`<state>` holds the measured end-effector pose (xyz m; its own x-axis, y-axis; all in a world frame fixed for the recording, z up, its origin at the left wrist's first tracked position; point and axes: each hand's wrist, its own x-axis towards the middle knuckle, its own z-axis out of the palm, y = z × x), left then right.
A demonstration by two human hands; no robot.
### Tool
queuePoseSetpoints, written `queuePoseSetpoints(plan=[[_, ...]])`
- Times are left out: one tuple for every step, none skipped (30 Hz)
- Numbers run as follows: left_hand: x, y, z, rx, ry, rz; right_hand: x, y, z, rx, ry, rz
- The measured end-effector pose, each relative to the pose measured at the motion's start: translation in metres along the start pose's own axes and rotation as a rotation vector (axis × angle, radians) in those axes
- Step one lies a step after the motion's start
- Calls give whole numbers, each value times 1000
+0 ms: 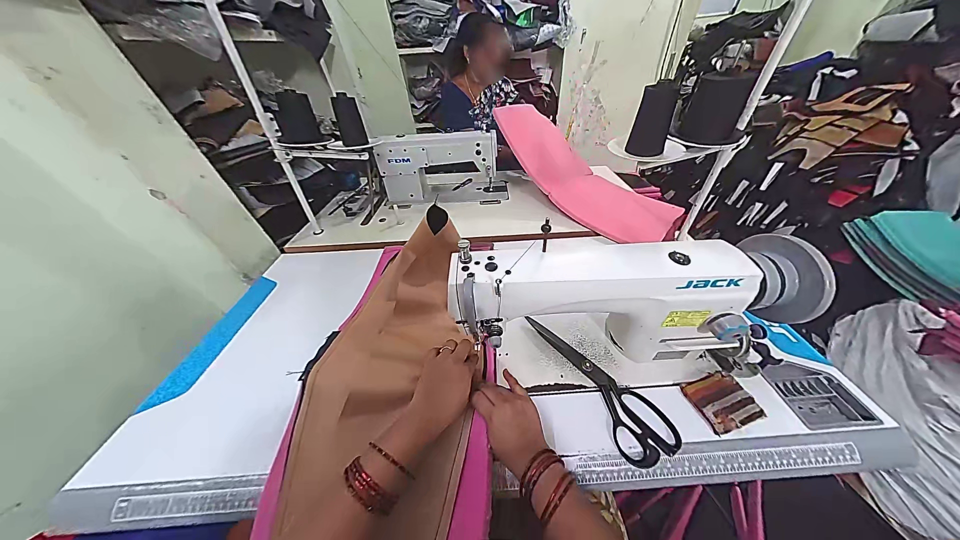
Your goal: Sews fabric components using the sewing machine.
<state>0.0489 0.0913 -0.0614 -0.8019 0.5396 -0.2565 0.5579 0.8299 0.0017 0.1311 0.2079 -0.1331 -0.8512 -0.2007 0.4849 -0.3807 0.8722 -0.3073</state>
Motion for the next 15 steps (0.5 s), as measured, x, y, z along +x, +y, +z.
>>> queuePoseSetpoints(plan=[[4, 0, 0, -26, 15, -9, 3, 1, -2, 16, -30, 19], [7, -1, 2, -69, 47, -23, 5, 2, -3, 26, -54, 36], [9, -2, 3, -119, 82, -47, 8, 4, -5, 39, -79, 55], [10, -1, 2, -172, 89, -78, 10, 5, -5, 44, -97, 68], [10, 0, 1, -206, 105, -105, 13, 7, -6, 55, -124, 79], [11, 1, 1, -221, 122, -128, 15, 9, -6, 58, -137, 80], [13, 2, 0, -217, 127, -155, 18, 11, -7, 61, -152, 83], [15, 3, -1, -205, 128, -186, 21, 13, -7, 56, -171, 86], [18, 3, -1, -184, 127, -220, 24, 14, -9, 59, -210, 101], [20, 3, -2, -170, 116, -256, 27, 15, -10, 64, -245, 115], [22, 3, -3, -150, 121, -287, 30, 17, -12, 72, -270, 127], [23, 2, -2, -138, 134, -307, 33, 18, -13, 77, -285, 135], [23, 2, 0, -126, 167, -313, 35, 19, -15, 86, -308, 148], [23, 1, 1, -120, 197, -313, 37, 20, -16, 89, -336, 160], [24, 0, 2, -117, 215, -311, 40, 21, -16, 90, -356, 169]])
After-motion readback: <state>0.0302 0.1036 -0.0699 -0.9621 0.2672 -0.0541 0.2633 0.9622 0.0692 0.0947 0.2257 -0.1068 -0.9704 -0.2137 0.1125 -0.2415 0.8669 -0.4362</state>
